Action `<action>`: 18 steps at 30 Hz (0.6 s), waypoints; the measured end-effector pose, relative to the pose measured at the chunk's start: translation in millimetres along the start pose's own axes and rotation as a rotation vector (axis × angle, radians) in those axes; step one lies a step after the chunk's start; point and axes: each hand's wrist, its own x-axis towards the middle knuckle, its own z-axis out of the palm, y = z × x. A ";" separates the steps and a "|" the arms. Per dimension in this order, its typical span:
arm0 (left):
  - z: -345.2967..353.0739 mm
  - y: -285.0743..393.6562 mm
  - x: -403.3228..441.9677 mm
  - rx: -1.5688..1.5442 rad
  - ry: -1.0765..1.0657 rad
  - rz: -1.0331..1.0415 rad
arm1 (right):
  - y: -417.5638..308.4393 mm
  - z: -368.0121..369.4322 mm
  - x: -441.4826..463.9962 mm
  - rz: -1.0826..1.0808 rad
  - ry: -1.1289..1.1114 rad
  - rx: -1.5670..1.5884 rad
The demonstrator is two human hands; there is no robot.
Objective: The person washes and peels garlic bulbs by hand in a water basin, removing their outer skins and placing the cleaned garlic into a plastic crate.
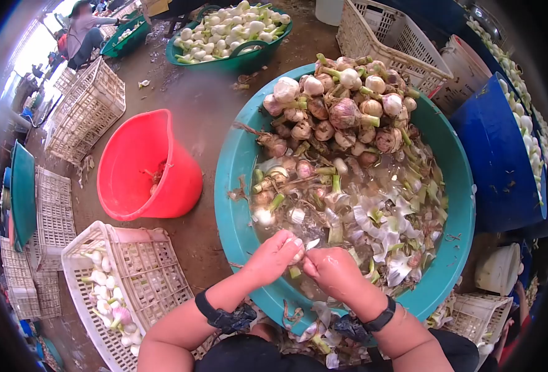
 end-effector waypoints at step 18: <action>-11.1 7.1 0.3 -0.181 -0.085 -0.036 | -15.0 -2.4 1.3 -0.068 0.036 0.043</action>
